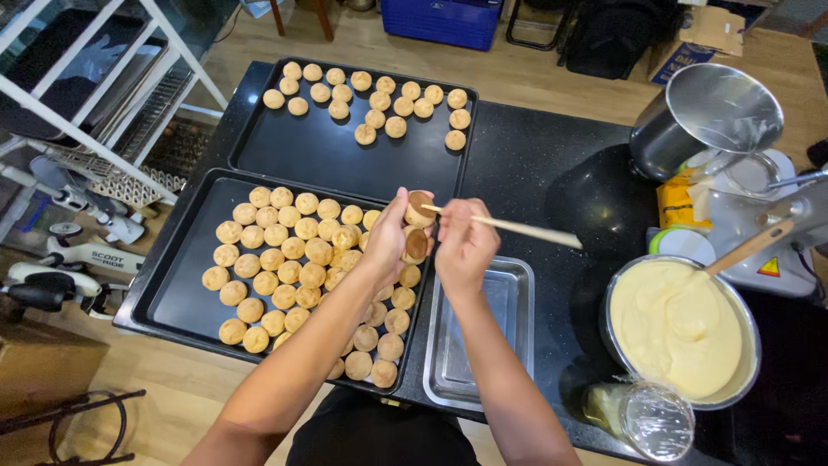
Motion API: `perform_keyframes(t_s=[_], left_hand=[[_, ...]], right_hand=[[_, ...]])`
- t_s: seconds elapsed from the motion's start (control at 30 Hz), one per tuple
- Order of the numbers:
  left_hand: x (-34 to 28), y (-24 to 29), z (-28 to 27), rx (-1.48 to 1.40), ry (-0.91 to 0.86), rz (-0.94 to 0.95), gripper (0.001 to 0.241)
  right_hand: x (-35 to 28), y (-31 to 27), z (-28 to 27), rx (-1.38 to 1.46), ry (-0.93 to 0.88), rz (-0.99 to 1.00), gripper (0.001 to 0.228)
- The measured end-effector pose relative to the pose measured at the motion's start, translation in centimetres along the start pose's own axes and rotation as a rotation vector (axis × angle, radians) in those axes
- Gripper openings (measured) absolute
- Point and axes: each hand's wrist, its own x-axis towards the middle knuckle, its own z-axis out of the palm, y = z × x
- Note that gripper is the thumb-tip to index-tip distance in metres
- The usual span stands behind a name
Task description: The person prepares pastries by using a stick to hollow out or make holes in small baked dough balls on a tray and then moving them to a second tray.
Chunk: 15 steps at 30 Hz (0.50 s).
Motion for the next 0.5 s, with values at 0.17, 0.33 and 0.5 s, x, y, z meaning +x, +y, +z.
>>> perform_keyframes(t_s=[0.17, 0.33, 0.5], left_hand=[[-0.2, 1.8, -0.7, -0.166, 0.046, -0.146, 0.051], [-0.8, 2.9, -2.1, -0.184, 0.099, -0.182, 0.051], [0.3, 2.9, -5.4, -0.057, 0.120, 0.002, 0.049]], right_hand=[[-1.5, -1.8, 0.0, -0.176, 0.048, -0.122, 0.034], [-2.3, -1.6, 3.5, -0.290, -0.193, -0.171, 0.020], [-2.7, -0.5, 5.8, -0.257, -0.287, -0.056, 0.018]])
